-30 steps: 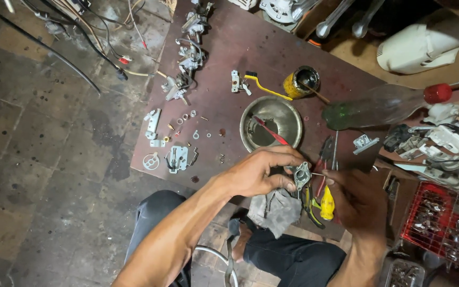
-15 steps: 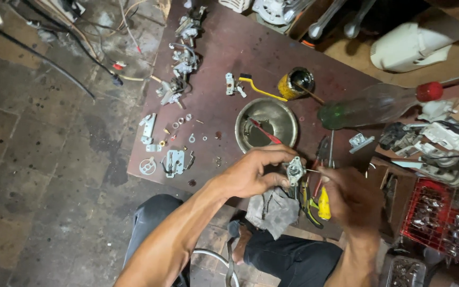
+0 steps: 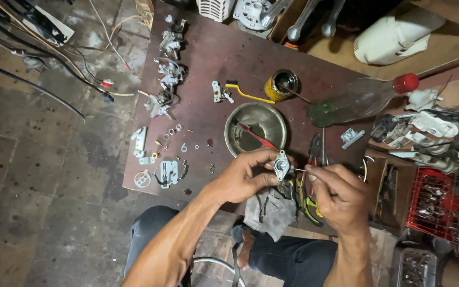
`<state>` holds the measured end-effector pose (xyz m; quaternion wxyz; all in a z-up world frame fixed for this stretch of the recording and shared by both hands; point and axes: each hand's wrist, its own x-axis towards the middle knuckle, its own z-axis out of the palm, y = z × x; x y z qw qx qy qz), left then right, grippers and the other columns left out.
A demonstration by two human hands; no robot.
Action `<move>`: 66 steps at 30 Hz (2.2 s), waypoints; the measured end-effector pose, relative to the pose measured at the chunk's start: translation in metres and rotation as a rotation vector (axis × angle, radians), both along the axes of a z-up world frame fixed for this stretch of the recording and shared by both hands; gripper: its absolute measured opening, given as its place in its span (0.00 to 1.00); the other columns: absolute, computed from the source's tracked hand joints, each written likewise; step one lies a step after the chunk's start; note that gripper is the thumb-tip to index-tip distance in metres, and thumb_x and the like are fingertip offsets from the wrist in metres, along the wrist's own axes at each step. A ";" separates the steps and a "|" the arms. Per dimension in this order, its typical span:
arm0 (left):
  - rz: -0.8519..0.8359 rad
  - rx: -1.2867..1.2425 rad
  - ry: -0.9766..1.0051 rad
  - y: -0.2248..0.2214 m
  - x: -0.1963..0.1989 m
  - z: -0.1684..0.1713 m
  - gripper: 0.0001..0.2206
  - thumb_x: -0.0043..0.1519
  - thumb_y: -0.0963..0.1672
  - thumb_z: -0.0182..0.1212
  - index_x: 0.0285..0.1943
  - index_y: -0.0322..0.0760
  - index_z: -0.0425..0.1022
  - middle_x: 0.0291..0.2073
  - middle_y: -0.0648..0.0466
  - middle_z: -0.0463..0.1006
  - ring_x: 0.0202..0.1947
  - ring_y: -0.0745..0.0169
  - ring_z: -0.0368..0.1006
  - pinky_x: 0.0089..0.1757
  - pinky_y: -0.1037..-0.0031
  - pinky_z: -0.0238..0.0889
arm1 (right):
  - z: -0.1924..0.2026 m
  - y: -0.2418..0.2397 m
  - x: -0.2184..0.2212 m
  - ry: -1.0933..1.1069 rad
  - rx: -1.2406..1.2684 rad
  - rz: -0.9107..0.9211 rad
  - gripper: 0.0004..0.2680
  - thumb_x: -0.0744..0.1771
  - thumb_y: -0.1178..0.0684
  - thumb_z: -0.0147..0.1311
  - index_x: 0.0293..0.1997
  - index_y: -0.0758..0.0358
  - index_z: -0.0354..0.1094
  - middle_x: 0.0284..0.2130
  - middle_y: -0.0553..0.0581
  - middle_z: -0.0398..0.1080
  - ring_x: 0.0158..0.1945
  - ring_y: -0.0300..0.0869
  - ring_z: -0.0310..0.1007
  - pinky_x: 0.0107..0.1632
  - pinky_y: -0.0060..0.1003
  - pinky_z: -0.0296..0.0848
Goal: Assembling small mechanical and electronic components on a workbench using a screwdriver and pliers.
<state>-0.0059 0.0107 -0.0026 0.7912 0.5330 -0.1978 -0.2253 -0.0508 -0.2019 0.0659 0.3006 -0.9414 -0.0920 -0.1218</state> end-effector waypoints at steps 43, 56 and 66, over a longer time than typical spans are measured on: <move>0.063 0.220 -0.262 0.000 0.002 0.003 0.17 0.55 0.39 0.66 0.53 0.30 0.72 0.46 0.49 0.77 0.44 0.57 0.74 0.48 0.68 0.66 | 0.041 0.028 -0.019 -0.171 -0.590 -0.003 0.08 0.60 0.61 0.62 0.39 0.54 0.77 0.33 0.45 0.70 0.36 0.43 0.65 0.50 0.46 0.57; -0.022 0.458 -0.431 -0.002 0.000 0.005 0.18 0.54 0.42 0.66 0.53 0.31 0.73 0.47 0.47 0.76 0.42 0.47 0.74 0.43 0.64 0.66 | 0.036 0.047 -0.026 0.057 -0.646 -0.139 0.07 0.62 0.54 0.56 0.41 0.57 0.77 0.32 0.53 0.69 0.35 0.46 0.64 0.43 0.43 0.57; -0.024 0.297 -0.188 0.000 0.000 0.002 0.17 0.55 0.37 0.66 0.53 0.28 0.72 0.45 0.53 0.75 0.39 0.64 0.71 0.41 0.75 0.65 | 0.043 0.047 -0.031 -0.022 -0.518 -0.203 0.07 0.61 0.59 0.59 0.40 0.59 0.78 0.33 0.51 0.69 0.33 0.44 0.63 0.43 0.40 0.55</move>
